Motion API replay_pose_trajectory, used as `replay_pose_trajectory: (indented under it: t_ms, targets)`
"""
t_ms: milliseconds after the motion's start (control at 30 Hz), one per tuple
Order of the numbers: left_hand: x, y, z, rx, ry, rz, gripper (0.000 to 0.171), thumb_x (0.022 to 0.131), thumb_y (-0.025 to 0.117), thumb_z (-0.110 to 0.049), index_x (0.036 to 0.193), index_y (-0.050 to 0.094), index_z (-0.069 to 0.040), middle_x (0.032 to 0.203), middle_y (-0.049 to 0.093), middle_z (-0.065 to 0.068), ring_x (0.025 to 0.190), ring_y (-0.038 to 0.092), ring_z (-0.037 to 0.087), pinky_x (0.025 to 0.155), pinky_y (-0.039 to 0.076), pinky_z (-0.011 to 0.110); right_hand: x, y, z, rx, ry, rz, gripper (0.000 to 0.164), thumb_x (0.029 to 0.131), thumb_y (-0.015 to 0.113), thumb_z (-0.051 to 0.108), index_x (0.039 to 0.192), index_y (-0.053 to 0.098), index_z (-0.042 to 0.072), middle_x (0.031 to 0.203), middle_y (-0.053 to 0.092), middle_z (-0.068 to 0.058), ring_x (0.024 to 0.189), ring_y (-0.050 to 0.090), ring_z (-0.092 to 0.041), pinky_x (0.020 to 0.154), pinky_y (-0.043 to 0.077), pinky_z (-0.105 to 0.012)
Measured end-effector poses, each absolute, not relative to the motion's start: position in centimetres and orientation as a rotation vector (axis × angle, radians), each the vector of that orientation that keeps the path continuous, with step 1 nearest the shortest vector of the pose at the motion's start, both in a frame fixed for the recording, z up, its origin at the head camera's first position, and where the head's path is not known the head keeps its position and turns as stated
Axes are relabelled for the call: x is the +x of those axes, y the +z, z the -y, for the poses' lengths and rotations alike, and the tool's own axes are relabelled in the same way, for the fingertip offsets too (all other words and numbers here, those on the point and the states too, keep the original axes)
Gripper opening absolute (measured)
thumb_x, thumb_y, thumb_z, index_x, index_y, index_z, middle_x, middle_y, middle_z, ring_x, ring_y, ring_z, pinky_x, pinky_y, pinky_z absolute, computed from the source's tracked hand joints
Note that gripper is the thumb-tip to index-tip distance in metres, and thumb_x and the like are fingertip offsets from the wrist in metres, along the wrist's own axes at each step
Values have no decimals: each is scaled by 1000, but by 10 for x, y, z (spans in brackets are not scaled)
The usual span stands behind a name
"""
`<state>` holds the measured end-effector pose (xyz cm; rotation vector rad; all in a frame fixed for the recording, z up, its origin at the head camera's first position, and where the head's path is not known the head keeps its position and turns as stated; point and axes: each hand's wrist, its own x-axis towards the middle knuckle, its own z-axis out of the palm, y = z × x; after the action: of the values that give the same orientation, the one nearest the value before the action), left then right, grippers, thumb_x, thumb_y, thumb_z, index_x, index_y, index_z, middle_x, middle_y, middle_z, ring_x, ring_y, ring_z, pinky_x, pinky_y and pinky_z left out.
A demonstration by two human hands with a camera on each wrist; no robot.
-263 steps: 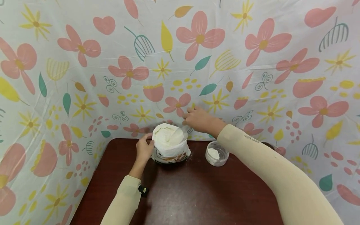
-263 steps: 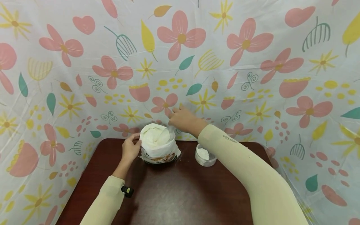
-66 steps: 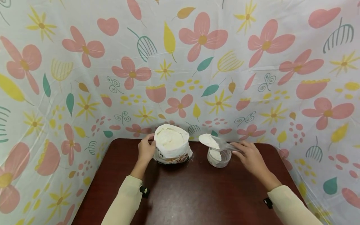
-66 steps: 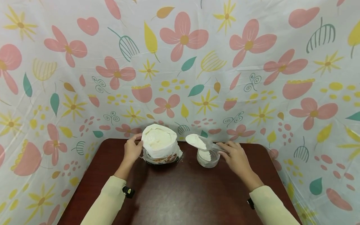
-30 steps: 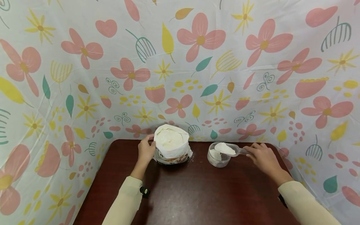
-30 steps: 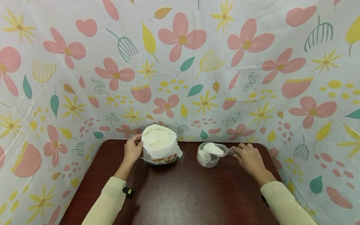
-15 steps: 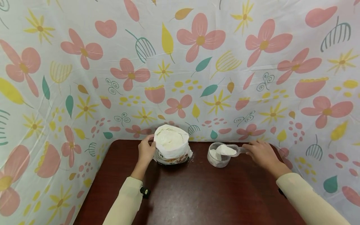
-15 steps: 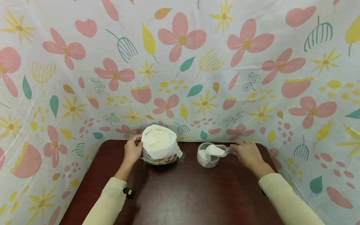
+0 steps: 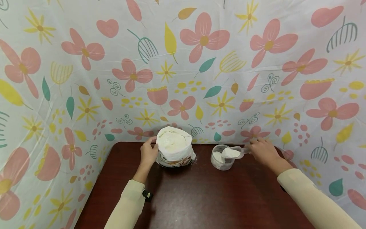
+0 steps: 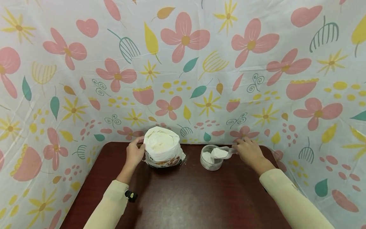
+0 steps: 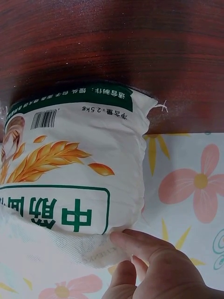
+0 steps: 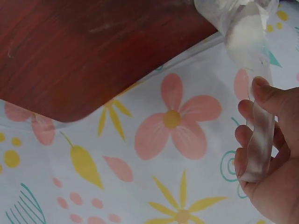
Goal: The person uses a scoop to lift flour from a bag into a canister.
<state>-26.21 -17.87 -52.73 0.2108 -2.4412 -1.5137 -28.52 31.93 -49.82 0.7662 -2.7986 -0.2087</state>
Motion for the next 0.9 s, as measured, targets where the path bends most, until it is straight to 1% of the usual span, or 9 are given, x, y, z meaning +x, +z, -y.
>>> replay_pose_trajectory:
  t_ms: [133, 300, 400, 433, 567, 633, 767, 900]
  targets:
    - [-262, -528, 180, 198, -1514, 2440, 34, 103, 59, -4, 136, 65, -6, 126, 69, 15, 108, 68, 37, 75, 60, 41, -288, -495, -316, 770, -257, 2793, 24, 81, 88, 15, 104, 80, 18, 106, 69, -7, 115, 58, -34, 76, 57, -55]
    - [-261, -527, 179, 187, -1491, 2441, 34, 102, 60, -4, 135, 66, -6, 124, 70, 15, 103, 69, 33, 74, 60, 39, -290, -489, -311, 770, -286, 2791, 22, 81, 88, 14, 103, 82, 15, 106, 71, -8, 109, 60, -35, 79, 58, -55]
    - [-261, -526, 178, 182, -1480, 2443, 34, 102, 60, -4, 135, 66, -6, 124, 70, 15, 102, 68, 30, 74, 60, 38, -290, -486, -308, 781, -317, 2796, 23, 81, 87, 13, 104, 82, 16, 108, 72, -7, 103, 59, -35, 81, 57, -53]
    - [-261, -526, 178, 183, -1477, 2444, 34, 102, 60, -4, 135, 66, -6, 124, 70, 15, 102, 68, 30, 74, 60, 37, -290, -485, -307, 787, -329, 2794, 22, 82, 87, 12, 103, 82, 17, 107, 72, -7, 101, 59, -35, 80, 56, -53]
    - [-261, -526, 178, 178, -1485, 2440, 34, 101, 60, -3, 135, 66, -4, 123, 70, 17, 106, 68, 35, 75, 60, 39, -293, -481, -302, 802, -384, 2796, 18, 82, 86, 11, 98, 81, 18, 98, 69, -6, 94, 59, -34, 75, 53, -51]
    - [-261, -526, 178, 178, -1490, 2438, 34, 101, 60, -3, 135, 66, -5, 123, 69, 17, 106, 68, 36, 75, 60, 39, -295, -479, -300, 807, -409, 2797, 17, 82, 86, 11, 96, 80, 18, 94, 66, -6, 92, 59, -34, 73, 52, -51]
    - [-261, -526, 178, 177, -1492, 2435, 35, 102, 60, -3, 136, 65, -5, 124, 69, 17, 104, 68, 33, 74, 60, 38, -299, -477, -296, 811, -440, 2812, 16, 83, 85, 12, 97, 80, 19, 92, 65, -5, 90, 59, -33, 72, 52, -51]
    - [-261, -526, 179, 186, -1499, 2440, 35, 102, 60, -3, 136, 66, -7, 124, 69, 15, 104, 68, 32, 74, 60, 39, -302, -479, -293, 816, -449, 2816, 11, 84, 83, 10, 91, 79, 17, 90, 64, -6, 89, 60, -33, 71, 52, -51]
